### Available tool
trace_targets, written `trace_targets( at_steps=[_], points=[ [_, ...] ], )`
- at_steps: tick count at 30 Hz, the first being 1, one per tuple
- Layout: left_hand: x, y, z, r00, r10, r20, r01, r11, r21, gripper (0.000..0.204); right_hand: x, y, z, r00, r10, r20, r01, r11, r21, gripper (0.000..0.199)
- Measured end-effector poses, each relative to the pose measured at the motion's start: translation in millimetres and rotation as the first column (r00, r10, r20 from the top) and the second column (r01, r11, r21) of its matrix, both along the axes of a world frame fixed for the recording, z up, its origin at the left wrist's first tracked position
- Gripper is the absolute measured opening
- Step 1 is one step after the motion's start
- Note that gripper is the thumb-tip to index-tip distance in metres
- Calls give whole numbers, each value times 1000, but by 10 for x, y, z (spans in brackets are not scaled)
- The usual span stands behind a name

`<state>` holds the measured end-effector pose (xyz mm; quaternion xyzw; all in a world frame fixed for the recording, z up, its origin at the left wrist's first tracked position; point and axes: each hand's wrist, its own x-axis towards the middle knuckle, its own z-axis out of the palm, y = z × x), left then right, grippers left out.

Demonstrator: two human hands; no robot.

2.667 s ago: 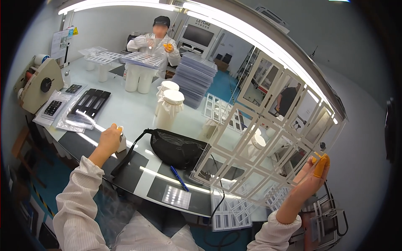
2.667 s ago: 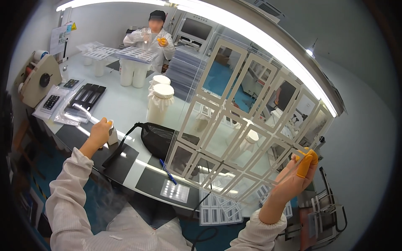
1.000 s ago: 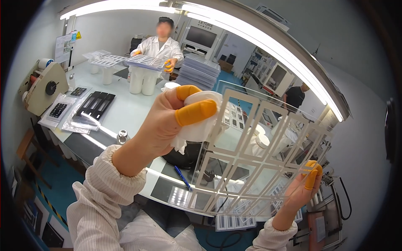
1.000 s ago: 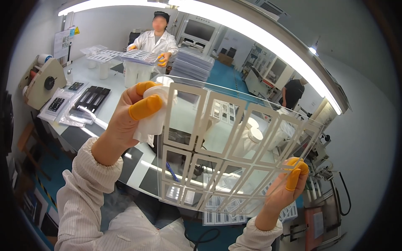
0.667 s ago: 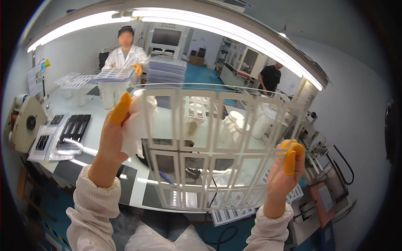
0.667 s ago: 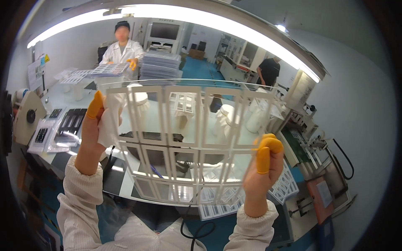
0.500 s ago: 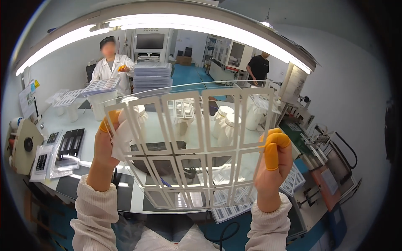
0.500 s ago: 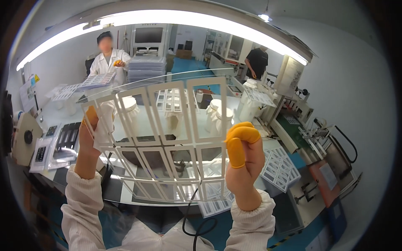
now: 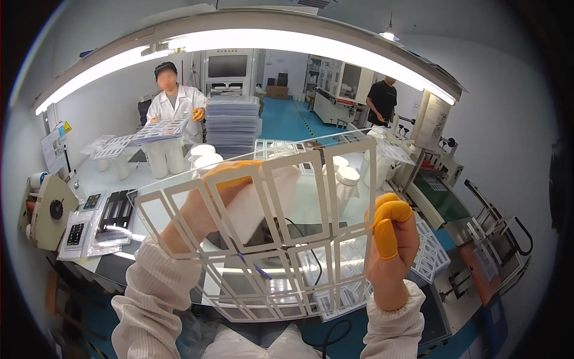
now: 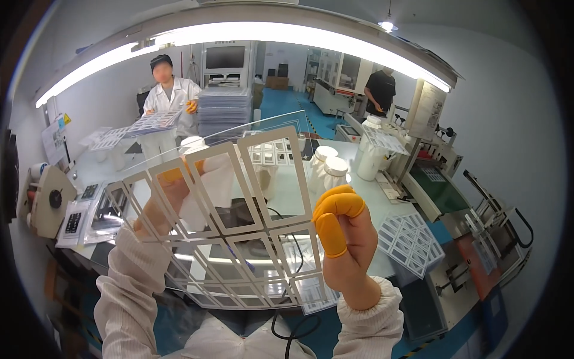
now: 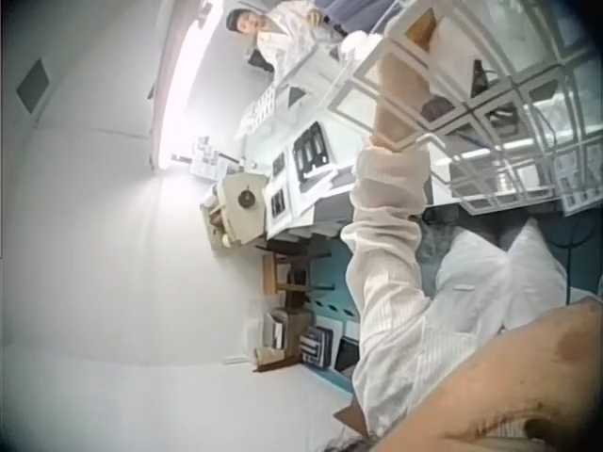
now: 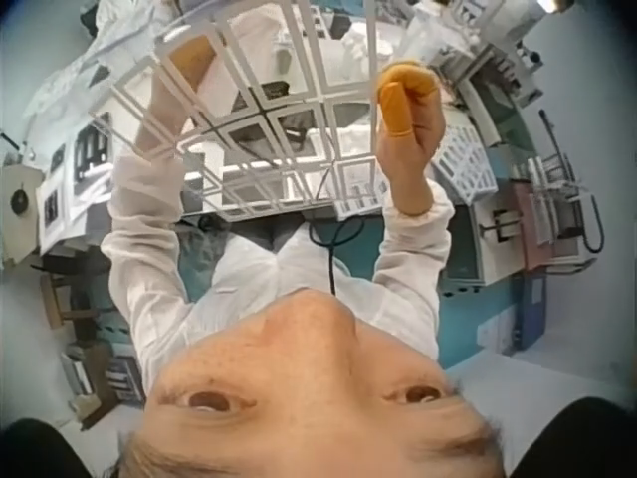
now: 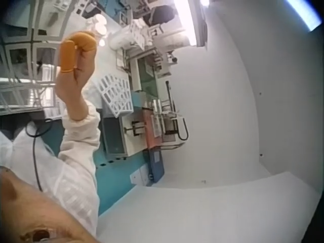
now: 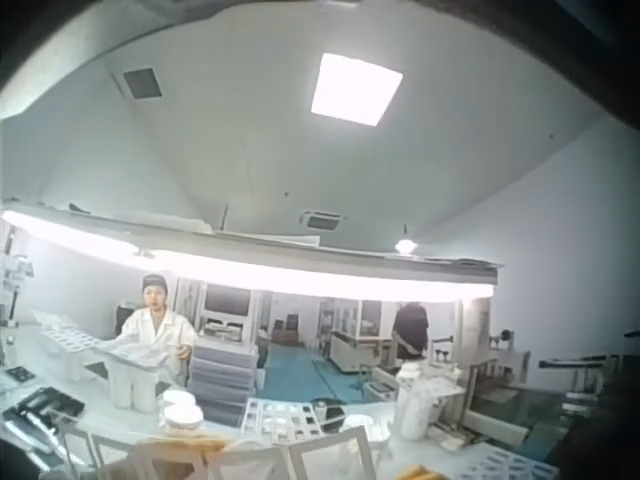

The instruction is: The recorder is cleaning a white lattice frame by wiping it with a cloth while wearing finger cots.

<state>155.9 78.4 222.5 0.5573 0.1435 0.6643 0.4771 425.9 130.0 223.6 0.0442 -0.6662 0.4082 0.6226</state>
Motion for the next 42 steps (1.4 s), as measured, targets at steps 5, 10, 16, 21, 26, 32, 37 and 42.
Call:
trace_targets(
  at_steps=[5, 10, 16, 21, 26, 32, 37, 42],
  points=[
    [182, 81, 75, 940, -293, 176, 299, 954, -7, 33, -10, -48, -1, 994, 78, 73, -75, 996, -41, 24],
    [231, 40, 303, 892, -423, 158, 402, 903, 151, 39, -39, -112, 30, 993, 57, 104, -50, 996, -72, 23],
    [198, -41, 444, 894, -385, 229, 369, 923, 109, 46, 12, -141, 34, 993, 17, 120, -11, 999, -48, 22],
    [-392, -116, 533, 997, -2, 71, -7, 991, 130, 39, 67, -163, 40, 994, -6, 109, 13, 998, -63, 21],
    [-405, -604, 807, 392, 920, 23, -882, 369, 293, 30, 46, -107, 34, 993, -48, 108, 49, 999, -1, 21],
    [405, -892, 757, -303, 949, -84, -307, -14, 951, 28, 31, -55, 10, 978, -167, 127, 159, 984, 75, 19],
    [718, -958, 561, -370, 901, -224, -112, 196, 974, 39, -125, -168, 27, 944, -325, 57, 306, 927, 216, 11],
    [755, -914, 671, -566, 821, -79, 18, 108, 994, 43, -83, -122, 23, 914, -406, 20, 376, 862, 340, 12]
  ],
)
